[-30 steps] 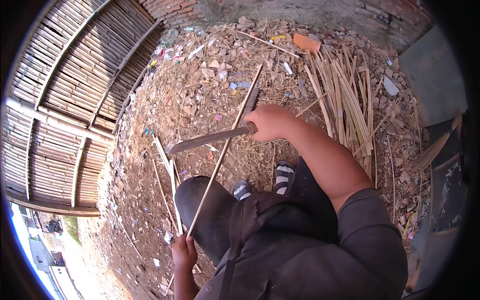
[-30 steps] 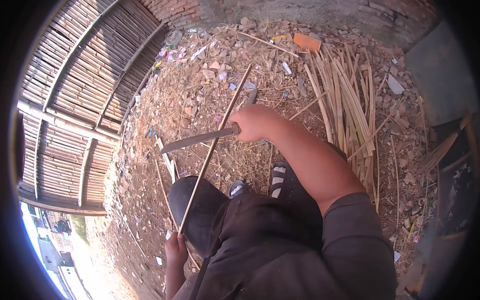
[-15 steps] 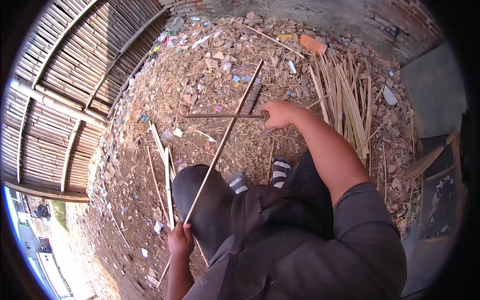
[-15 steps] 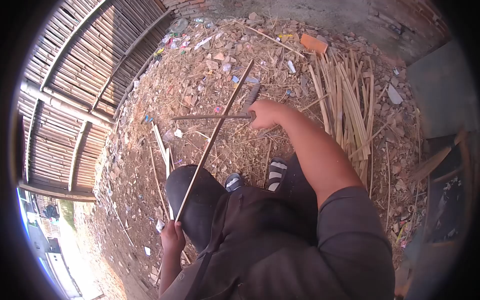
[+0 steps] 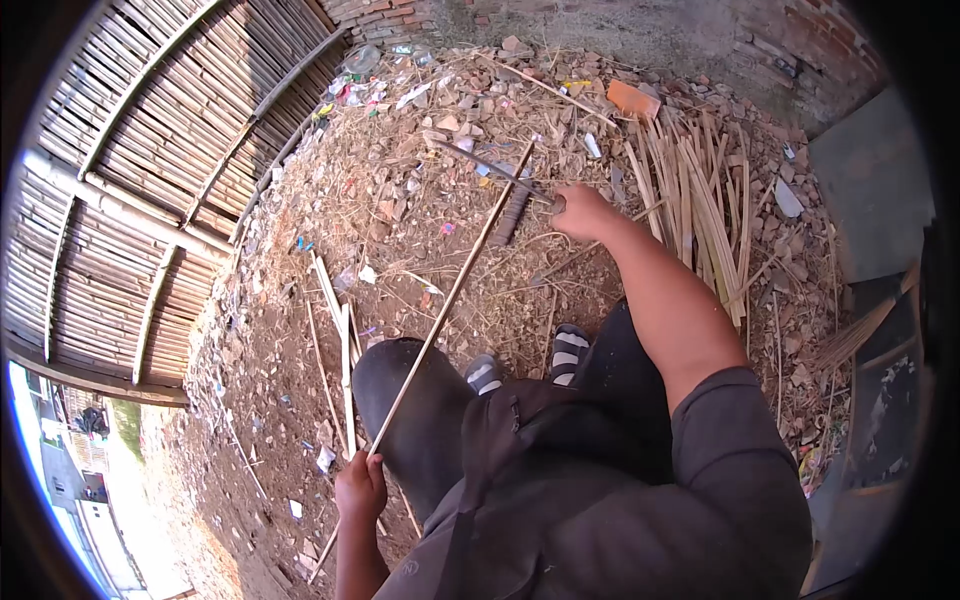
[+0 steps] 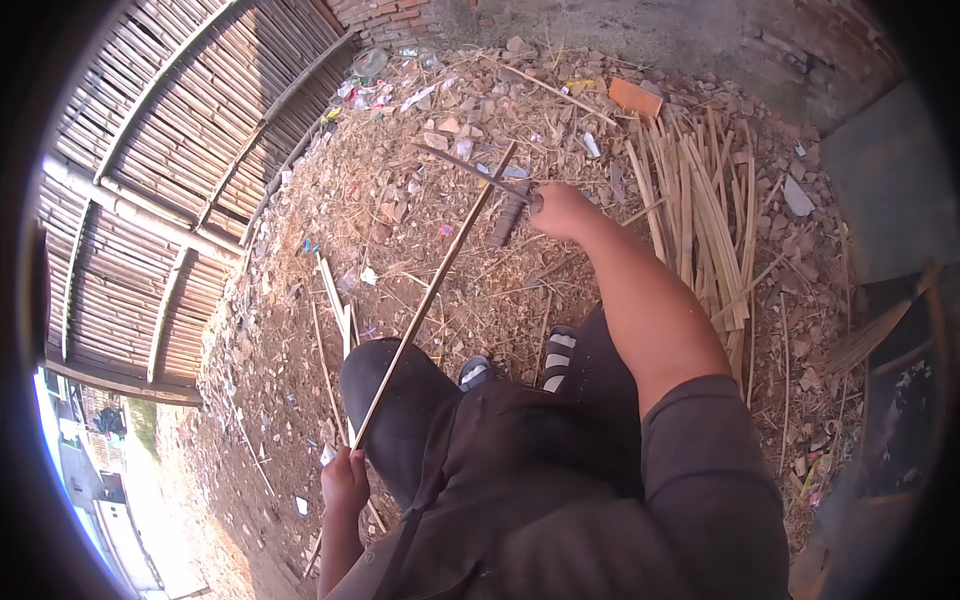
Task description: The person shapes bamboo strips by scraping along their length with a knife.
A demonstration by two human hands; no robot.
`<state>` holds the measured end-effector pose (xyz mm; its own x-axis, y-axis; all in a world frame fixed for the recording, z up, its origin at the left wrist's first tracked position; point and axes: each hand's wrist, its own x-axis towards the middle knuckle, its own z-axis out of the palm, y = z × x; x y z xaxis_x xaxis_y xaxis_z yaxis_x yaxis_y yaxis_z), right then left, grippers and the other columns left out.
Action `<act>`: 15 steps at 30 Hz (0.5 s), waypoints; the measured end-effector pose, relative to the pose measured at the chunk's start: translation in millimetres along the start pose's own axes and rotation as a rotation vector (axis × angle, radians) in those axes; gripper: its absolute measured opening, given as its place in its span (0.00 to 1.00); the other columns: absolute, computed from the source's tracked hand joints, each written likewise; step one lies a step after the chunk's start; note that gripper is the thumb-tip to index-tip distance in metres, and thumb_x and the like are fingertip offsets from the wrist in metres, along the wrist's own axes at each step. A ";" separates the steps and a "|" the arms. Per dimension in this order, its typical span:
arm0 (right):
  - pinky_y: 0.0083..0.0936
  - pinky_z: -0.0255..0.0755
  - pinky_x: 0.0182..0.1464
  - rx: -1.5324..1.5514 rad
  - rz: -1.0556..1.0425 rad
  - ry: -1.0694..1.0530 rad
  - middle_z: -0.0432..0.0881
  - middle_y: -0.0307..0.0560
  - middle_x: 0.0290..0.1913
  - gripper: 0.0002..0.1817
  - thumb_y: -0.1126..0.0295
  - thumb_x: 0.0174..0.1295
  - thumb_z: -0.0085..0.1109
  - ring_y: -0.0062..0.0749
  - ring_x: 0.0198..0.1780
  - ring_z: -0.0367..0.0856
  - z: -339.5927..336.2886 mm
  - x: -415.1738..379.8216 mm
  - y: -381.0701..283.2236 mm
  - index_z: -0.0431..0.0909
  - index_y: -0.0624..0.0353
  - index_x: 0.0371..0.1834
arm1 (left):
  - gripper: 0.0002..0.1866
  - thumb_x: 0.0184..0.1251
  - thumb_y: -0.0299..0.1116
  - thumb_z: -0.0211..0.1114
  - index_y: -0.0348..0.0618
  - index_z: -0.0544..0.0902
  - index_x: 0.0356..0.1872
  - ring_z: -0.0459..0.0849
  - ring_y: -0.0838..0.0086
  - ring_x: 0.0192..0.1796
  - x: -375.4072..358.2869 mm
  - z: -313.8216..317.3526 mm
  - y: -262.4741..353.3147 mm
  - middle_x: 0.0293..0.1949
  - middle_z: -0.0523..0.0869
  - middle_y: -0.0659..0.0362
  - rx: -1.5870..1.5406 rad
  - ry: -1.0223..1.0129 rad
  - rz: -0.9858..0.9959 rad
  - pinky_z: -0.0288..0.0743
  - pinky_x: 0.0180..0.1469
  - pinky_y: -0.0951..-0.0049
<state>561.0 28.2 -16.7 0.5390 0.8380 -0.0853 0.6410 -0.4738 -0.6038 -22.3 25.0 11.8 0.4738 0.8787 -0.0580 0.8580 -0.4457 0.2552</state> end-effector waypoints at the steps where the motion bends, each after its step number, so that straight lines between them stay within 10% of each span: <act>1: 0.46 0.79 0.46 -0.006 -0.053 -0.037 0.87 0.58 0.39 0.13 0.65 0.57 0.60 0.52 0.45 0.87 -6.3 -16.8 -13.6 0.85 0.57 0.43 | 0.20 0.80 0.46 0.55 0.40 0.75 0.30 0.82 0.38 0.30 1.2 -2.7 2.2 0.23 0.81 0.41 0.007 -0.004 0.018 0.72 0.32 0.43; 7: 0.45 0.79 0.47 -0.311 -0.375 -0.356 0.87 0.56 0.42 0.17 0.63 0.52 0.63 0.54 0.45 0.87 -16.3 -68.6 -84.9 0.86 0.58 0.44 | 0.22 0.82 0.47 0.50 0.40 0.75 0.31 0.82 0.39 0.30 -0.1 8.3 12.1 0.23 0.80 0.42 0.024 0.022 0.023 0.72 0.32 0.44; 15: 0.45 0.79 0.48 -0.133 -0.129 -0.301 0.86 0.57 0.41 0.19 0.61 0.52 0.65 0.53 0.46 0.86 -18.5 -38.8 -54.8 0.85 0.57 0.47 | 0.16 0.80 0.43 0.53 0.41 0.75 0.35 0.82 0.37 0.30 -2.2 6.1 24.1 0.25 0.81 0.41 0.072 0.082 0.019 0.71 0.32 0.41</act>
<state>515.1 16.7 34.3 0.2767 0.9262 -0.2563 0.7696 -0.3733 -0.5180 -1.5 11.3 12.2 0.4743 0.8799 0.0265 0.8626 -0.4706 0.1856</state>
